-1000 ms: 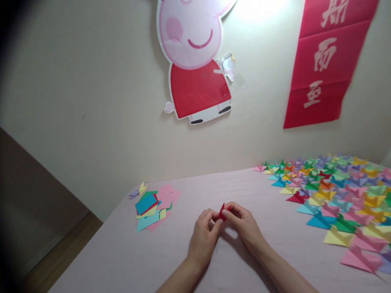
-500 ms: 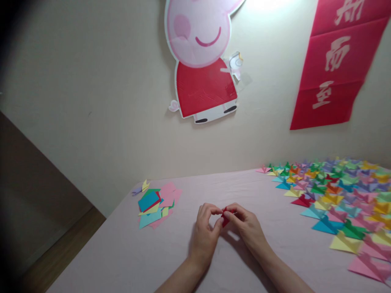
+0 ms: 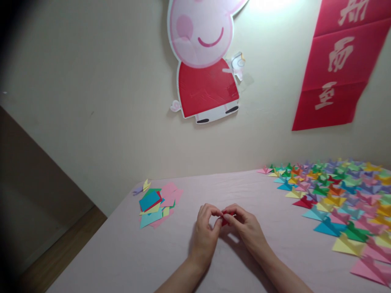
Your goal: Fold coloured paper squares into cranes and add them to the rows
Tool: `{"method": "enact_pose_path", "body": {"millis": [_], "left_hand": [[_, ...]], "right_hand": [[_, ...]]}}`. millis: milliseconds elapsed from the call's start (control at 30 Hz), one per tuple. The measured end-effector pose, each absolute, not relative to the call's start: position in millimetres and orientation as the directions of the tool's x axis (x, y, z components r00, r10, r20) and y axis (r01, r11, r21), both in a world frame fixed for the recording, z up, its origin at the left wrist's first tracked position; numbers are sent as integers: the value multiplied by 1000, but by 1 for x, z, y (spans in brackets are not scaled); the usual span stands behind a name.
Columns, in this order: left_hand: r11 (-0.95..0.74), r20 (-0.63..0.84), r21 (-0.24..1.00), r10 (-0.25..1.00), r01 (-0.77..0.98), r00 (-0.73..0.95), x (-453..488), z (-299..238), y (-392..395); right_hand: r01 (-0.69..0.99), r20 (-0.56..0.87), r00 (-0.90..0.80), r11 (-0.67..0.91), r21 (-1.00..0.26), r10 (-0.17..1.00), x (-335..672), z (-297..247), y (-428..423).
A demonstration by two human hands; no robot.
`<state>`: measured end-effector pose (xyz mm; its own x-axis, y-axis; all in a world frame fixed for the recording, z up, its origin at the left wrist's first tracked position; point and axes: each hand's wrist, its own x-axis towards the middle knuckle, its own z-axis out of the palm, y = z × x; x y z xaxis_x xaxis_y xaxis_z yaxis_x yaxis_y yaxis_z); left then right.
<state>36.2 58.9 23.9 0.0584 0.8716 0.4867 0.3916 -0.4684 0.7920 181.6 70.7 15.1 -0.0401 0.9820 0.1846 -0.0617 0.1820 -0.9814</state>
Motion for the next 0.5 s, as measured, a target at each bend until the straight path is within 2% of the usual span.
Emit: {"method": "enact_pose_path", "body": {"millis": [100, 233, 500], "left_hand": [[-452, 471, 799, 880, 397, 53, 36, 24, 59], [-424, 444, 813, 895, 400, 48, 36, 25, 59], [-467, 477, 817, 877, 338, 58, 34, 27, 57]], "right_hand": [[-66, 177, -7, 176, -982, 984, 182, 13, 72], [-24, 238, 7, 238, -971, 971, 182, 11, 73], [163, 360, -22, 359, -919, 933, 181, 13, 68]]}}
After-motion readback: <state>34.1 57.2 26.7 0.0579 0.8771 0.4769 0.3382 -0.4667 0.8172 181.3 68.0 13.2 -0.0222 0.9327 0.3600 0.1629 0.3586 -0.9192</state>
